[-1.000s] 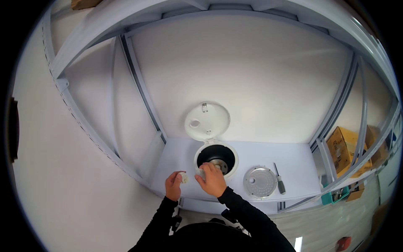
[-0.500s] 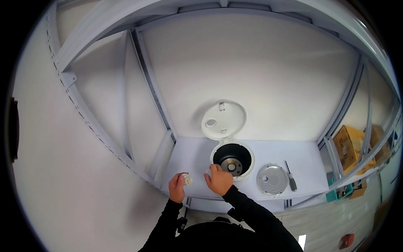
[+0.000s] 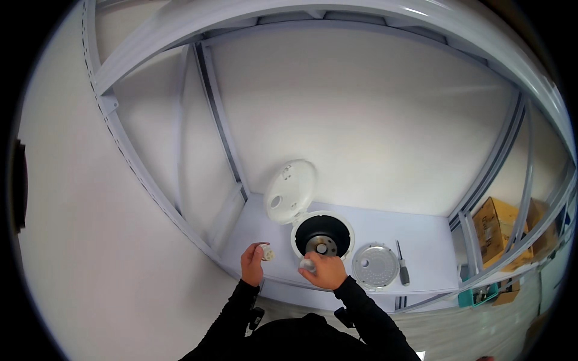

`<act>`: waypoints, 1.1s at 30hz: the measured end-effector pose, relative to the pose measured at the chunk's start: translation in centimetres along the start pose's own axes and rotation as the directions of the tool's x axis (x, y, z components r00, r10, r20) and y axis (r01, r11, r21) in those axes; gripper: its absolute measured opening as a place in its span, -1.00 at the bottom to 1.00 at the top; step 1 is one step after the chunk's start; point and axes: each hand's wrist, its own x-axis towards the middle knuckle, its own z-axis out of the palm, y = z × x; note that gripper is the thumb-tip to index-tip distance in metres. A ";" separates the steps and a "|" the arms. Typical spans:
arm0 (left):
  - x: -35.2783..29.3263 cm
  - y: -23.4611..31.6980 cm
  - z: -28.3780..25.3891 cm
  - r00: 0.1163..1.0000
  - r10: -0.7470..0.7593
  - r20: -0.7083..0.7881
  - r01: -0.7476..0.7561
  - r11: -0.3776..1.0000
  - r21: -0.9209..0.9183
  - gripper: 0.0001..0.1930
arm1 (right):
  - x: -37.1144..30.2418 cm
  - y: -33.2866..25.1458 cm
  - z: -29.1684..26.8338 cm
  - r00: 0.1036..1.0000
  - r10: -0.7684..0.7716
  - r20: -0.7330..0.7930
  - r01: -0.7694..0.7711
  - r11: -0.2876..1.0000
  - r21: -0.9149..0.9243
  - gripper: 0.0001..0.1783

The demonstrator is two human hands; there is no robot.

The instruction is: The person uses a screwdriver to fasten screws into a white circular plastic component, then attaches a small white plastic piece to a larger white lid. The person places the lid onto a white cylindrical appliance and continues to secure the circular component with screws.

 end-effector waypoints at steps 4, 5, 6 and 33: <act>-1.1 0.2 2.4 0.999 0.041 -0.014 -0.041 0.999 0.001 -0.63 | -1.7 1.9 -2.6 0.998 -0.039 0.048 0.037 0.998 0.046 -0.58; -1.4 0.4 3.1 0.999 0.042 -0.018 -0.042 0.999 -0.001 -0.64 | -2.1 2.3 -3.1 0.998 -0.038 0.054 0.035 0.998 0.056 -0.58; -1.7 0.6 3.7 0.999 0.040 -0.023 -0.040 0.999 -0.001 -0.64 | -2.5 2.9 -3.5 0.998 -0.051 0.034 0.048 0.996 0.079 -0.58; 1.0 2.4 1.7 0.991 0.052 -0.124 -0.072 0.985 -0.156 -0.63 | 0.6 -1.4 -4.6 0.991 -0.015 -0.136 0.080 0.870 0.487 -0.69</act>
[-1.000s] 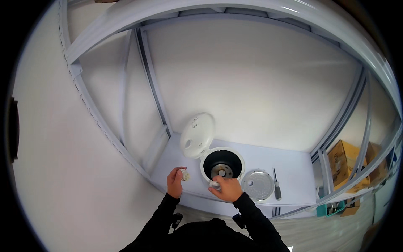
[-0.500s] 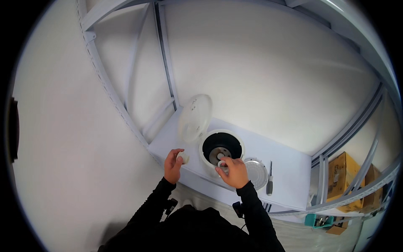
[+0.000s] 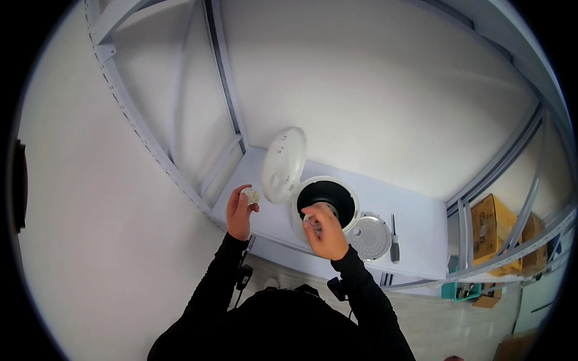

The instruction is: The person uses a screwdriver to fasten screws into a white circular plastic component, then attaches a small white plastic piece to a larger white lid. The person places the lid onto a white cylindrical appliance and continues to secure the circular component with screws.

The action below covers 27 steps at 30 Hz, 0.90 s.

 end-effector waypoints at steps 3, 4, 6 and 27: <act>2.1 -0.3 0.4 0.996 -0.050 0.074 0.046 0.998 0.049 -0.59 | 1.0 0.1 1.8 0.999 0.037 -0.039 -0.036 0.999 0.004 -0.68; 2.8 -0.4 0.6 0.993 -0.066 0.099 0.064 0.998 0.030 -0.60 | 1.3 0.1 2.4 0.997 0.044 -0.055 -0.045 0.999 -0.003 -0.67; 4.2 -0.7 0.7 0.984 -0.095 0.153 0.097 0.995 -0.006 -0.61 | 2.3 -0.5 3.7 0.993 0.050 -0.106 -0.053 0.998 -0.031 -0.62; 7.5 -1.9 -1.0 0.808 -0.074 0.584 0.208 0.964 -0.166 -0.52 | 3.6 0.3 10.3 0.904 0.288 -0.317 -0.306 0.952 -0.007 -0.48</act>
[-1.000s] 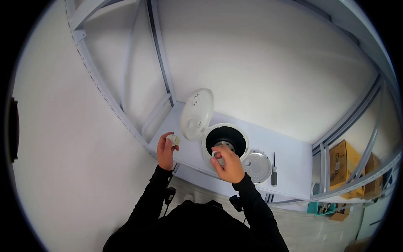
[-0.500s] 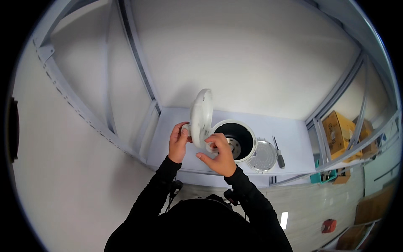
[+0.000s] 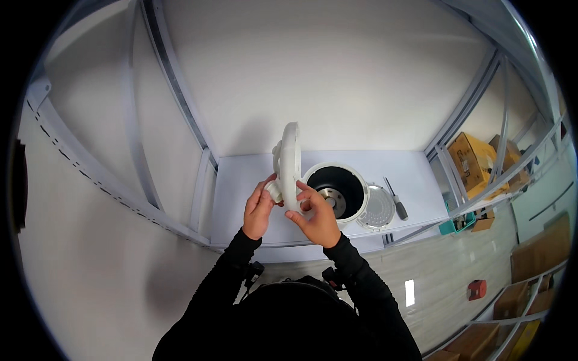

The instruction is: The person uses a screwdriver to fasten screws into a white circular plastic component, then attaches a small white plastic piece to a larger white lid. The person places the lid onto a white cylindrical appliance and continues to secure the circular component with screws.

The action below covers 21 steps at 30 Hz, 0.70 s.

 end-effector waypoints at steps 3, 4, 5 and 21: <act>0.2 0.1 0.6 0.993 0.078 -0.087 -0.063 0.985 0.158 -0.50 | 0.1 -0.1 0.2 1.000 0.016 0.012 -0.016 1.000 0.013 -0.50; 0.5 0.2 0.9 0.992 0.079 -0.102 -0.064 0.988 0.140 -0.50 | 0.1 -0.1 0.2 1.000 0.015 0.012 -0.015 1.000 0.013 -0.51; 0.7 0.4 1.1 0.990 0.080 -0.116 -0.065 0.991 0.121 -0.50 | 0.2 -0.2 0.2 1.000 0.027 0.016 -0.027 1.000 0.008 -0.51; 0.6 -0.7 -0.1 0.997 -0.078 -0.008 0.077 0.991 -0.107 -0.53 | 0.3 0.3 0.0 0.998 0.057 0.038 -0.060 0.995 0.081 -0.51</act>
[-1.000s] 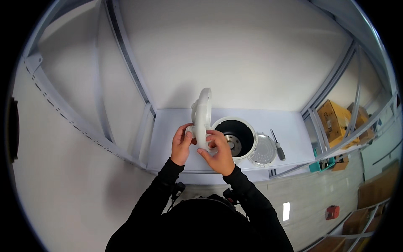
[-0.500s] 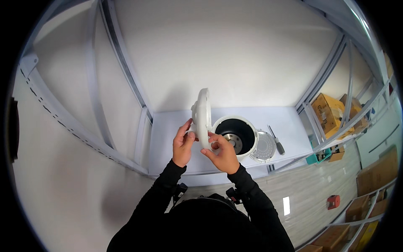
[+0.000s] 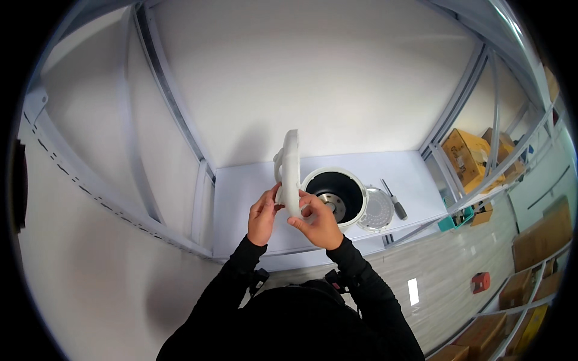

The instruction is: The person uses a screwdriver to fasten screws into a white circular plastic component, then attaches a small white plastic piece to a larger white lid. The person places the lid onto a white cylindrical appliance and continues to secure the circular component with screws.

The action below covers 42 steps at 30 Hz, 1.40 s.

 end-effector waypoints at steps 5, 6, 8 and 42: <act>-0.1 0.5 -0.1 0.991 0.099 0.086 -0.116 0.968 0.222 -0.53 | 0.3 -0.5 -0.5 0.998 0.000 0.059 0.004 0.999 -0.053 -0.50; -0.1 0.5 -0.2 0.988 0.120 0.099 -0.142 0.954 0.263 -0.52 | 0.2 -0.2 -0.6 0.998 0.005 0.065 -0.003 0.999 -0.032 -0.50; 0.3 0.6 -0.6 0.983 0.123 0.136 -0.162 0.928 0.335 -0.52 | 0.5 0.0 -0.9 0.997 0.005 0.075 -0.004 1.000 -0.009 -0.50; 1.3 2.2 -0.4 0.954 0.191 0.230 -0.286 0.809 0.514 -0.12 | 3.2 -2.5 -1.1 0.987 -0.102 0.123 0.117 0.985 -0.126 -0.59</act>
